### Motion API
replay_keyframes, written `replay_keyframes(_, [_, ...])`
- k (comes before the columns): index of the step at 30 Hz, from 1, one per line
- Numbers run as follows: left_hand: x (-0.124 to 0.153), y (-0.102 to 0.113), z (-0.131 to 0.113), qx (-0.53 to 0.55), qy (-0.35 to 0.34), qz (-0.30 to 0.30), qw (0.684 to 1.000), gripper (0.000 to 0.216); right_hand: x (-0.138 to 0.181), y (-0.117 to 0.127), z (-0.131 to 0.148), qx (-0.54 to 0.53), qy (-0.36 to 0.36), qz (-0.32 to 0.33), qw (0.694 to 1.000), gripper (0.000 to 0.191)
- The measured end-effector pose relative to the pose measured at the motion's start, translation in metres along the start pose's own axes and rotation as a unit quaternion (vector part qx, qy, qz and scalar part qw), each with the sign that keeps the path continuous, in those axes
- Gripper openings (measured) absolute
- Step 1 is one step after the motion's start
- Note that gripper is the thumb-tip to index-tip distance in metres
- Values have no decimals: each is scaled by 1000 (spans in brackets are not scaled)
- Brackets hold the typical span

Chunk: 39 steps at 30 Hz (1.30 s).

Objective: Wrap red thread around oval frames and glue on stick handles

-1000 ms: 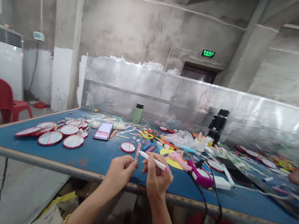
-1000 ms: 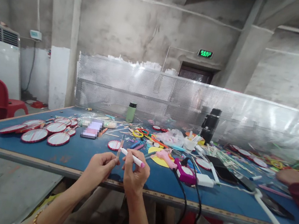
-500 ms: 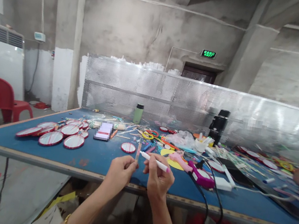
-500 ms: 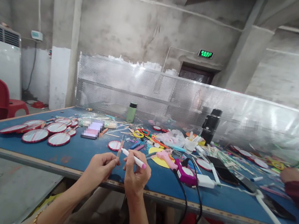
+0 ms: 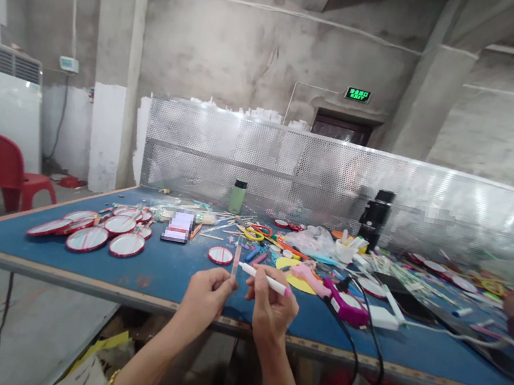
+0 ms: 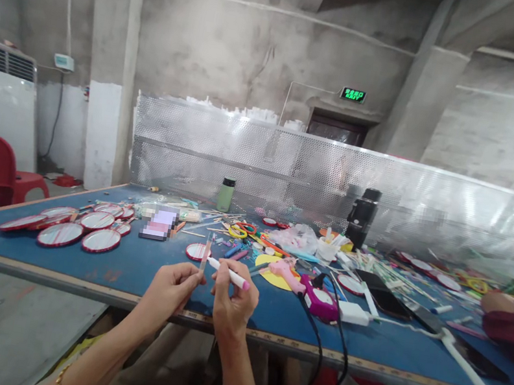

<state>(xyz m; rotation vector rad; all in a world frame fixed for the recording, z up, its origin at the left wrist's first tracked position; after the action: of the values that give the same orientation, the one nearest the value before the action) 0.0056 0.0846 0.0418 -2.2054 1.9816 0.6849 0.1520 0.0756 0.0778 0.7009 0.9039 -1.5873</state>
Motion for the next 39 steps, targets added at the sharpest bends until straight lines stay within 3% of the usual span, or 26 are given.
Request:
replay_keyframes(19, [-1, 0, 4, 10, 0, 1, 1000, 34, 1, 1, 5, 31, 19, -1, 999, 15])
replay_keyframes(39, [-1, 1, 3, -3, -9, -2, 1000, 35, 3, -5, 8, 65, 49, 41, 996, 13])
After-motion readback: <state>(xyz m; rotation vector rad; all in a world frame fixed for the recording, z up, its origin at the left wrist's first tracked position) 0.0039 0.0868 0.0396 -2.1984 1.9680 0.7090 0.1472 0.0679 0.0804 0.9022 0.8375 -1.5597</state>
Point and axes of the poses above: each hand's wrist, its own x-axis away from the middle knuckle, its own y-axis out of the back of the hand, z = x × y, the point moved 8 cm from there along -x, towards the middle knuckle, and after that the axes turned 9 degrees about -x, right-handed, at the moved point
